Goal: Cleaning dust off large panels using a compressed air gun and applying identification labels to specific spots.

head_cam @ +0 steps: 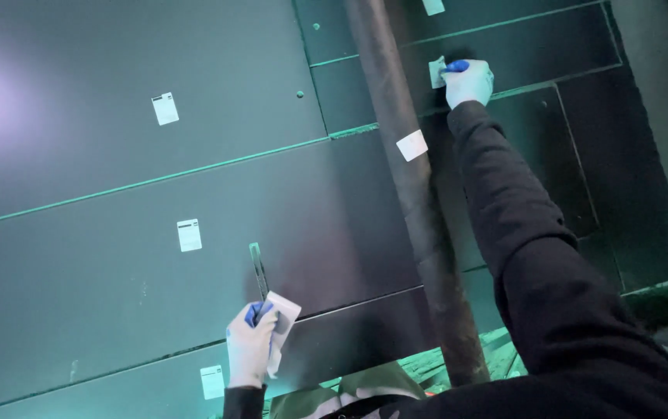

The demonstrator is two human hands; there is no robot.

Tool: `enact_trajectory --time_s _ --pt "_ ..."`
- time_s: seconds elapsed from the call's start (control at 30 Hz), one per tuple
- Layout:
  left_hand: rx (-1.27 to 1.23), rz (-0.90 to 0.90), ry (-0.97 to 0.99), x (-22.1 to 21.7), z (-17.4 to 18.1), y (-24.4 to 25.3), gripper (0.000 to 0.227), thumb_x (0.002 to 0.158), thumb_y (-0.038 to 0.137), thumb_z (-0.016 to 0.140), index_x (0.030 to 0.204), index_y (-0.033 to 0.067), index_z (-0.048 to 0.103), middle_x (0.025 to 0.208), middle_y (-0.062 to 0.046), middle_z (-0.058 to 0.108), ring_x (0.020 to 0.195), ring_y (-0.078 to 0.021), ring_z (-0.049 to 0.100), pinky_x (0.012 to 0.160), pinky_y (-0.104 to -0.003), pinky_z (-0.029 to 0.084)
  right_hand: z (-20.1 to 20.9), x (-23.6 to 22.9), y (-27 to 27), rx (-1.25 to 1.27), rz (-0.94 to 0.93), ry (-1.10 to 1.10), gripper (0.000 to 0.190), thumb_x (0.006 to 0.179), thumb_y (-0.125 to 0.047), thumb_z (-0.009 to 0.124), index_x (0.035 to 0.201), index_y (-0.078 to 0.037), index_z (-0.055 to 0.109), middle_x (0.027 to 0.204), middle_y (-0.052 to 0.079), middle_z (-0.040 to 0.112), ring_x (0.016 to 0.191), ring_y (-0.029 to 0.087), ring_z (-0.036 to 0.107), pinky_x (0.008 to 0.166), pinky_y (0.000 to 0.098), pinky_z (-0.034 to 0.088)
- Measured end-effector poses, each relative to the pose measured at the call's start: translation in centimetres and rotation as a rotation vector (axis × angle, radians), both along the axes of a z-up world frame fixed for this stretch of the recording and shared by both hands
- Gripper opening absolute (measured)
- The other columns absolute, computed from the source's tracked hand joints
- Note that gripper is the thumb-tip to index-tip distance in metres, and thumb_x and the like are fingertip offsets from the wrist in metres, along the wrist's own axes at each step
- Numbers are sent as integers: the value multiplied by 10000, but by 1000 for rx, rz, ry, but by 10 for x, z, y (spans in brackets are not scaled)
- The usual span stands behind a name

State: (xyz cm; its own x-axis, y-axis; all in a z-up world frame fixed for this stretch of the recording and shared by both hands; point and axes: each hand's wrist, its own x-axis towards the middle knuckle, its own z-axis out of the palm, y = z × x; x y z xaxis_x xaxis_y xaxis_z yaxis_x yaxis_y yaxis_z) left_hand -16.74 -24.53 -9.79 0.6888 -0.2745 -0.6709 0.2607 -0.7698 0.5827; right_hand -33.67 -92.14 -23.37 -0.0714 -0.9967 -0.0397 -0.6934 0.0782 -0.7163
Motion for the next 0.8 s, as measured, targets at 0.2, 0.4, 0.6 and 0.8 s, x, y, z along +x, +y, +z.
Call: enact_trajectory --time_s 0.2,0.4,0.6,0.8 --pt "-82 35 -13 16 16 -39 110 1028 149 806 971 55 819 857 -47 723 819 -173 576 752 -340 515 -12 -1 -4 -187 166 373 56 957 -297 854 932 -295 904 929 66 880 902 397 831 832 540 646" --pt "-134 -6 -8 8 6 -41 158 1036 168 798 927 60 760 848 -53 696 839 -192 569 796 -344 521 7 -8 17 -303 95 668 797 807 -436 1136 1419 -178 695 1401 150 628 1241 416 683 943 600 622" --pt "-150 -25 -4 -5 -11 -23 97 999 140 809 923 82 792 822 -4 678 821 -154 530 781 -316 494 -40 -30 16 -170 738 457 666 1239 -382 489 1830 -76 475 1891 224 418 1716 479 396 1397 608 250" --pt "-137 -10 73 -5 -10 -12 247 1008 209 820 1201 82 906 1101 -34 903 1029 -144 740 995 -316 596 26 -45 50 45 746 598 518 1260 -458 442 1560 -162 742 1347 392 786 1199 693 699 1129 711 511"
